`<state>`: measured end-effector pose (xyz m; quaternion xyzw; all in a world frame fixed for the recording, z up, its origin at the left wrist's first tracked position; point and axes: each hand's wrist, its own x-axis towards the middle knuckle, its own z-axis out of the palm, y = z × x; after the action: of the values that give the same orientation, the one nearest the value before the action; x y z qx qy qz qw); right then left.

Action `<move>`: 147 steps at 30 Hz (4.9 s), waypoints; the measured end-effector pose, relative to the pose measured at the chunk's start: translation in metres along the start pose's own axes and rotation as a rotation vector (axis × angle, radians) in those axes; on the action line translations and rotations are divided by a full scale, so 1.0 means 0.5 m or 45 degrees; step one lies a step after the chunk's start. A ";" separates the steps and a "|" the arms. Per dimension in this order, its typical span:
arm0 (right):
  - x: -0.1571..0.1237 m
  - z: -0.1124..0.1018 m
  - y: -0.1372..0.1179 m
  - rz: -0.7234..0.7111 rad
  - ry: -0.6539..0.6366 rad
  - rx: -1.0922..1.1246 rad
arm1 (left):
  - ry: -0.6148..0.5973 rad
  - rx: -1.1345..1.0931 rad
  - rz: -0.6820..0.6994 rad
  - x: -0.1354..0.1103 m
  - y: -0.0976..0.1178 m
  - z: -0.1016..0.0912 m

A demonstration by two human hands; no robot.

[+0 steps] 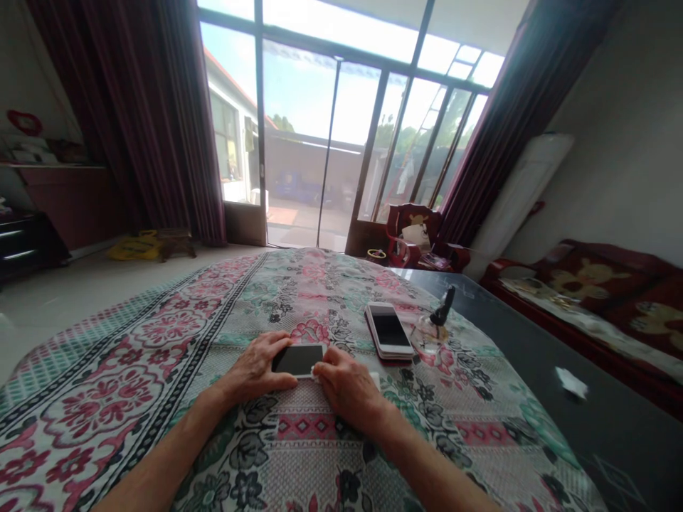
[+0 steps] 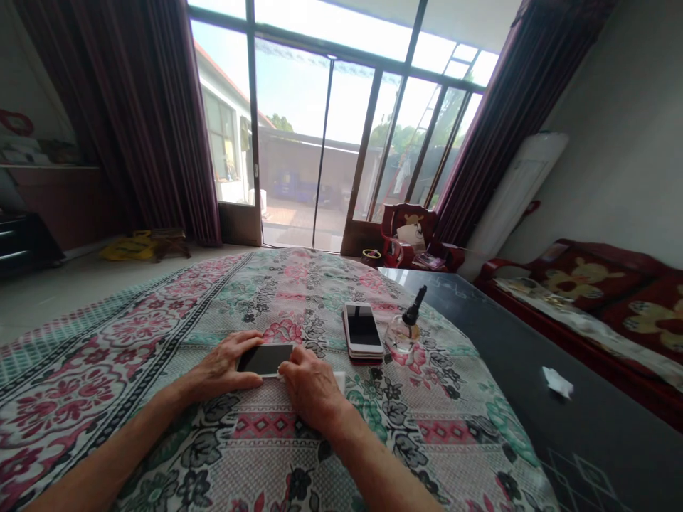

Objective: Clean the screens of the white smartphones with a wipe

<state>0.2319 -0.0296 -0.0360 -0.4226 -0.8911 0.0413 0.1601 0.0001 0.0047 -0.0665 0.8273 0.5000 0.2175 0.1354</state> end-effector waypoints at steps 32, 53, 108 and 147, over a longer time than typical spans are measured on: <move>0.004 -0.004 -0.005 0.091 -0.026 -0.086 | -0.033 0.054 0.027 -0.001 -0.006 -0.001; 0.074 0.011 0.032 0.231 0.074 -0.064 | -0.035 0.052 0.006 -0.003 0.007 -0.008; 0.082 0.016 0.026 0.357 0.172 -0.201 | -0.071 -0.112 -0.118 -0.016 -0.008 -0.035; 0.076 0.015 0.004 0.226 0.154 -0.191 | -0.031 -0.069 -0.080 -0.009 0.012 -0.031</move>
<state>0.2083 0.0011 -0.0342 -0.5122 -0.8396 -0.0370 0.1774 -0.0049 -0.0020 -0.0513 0.8098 0.5179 0.2165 0.1706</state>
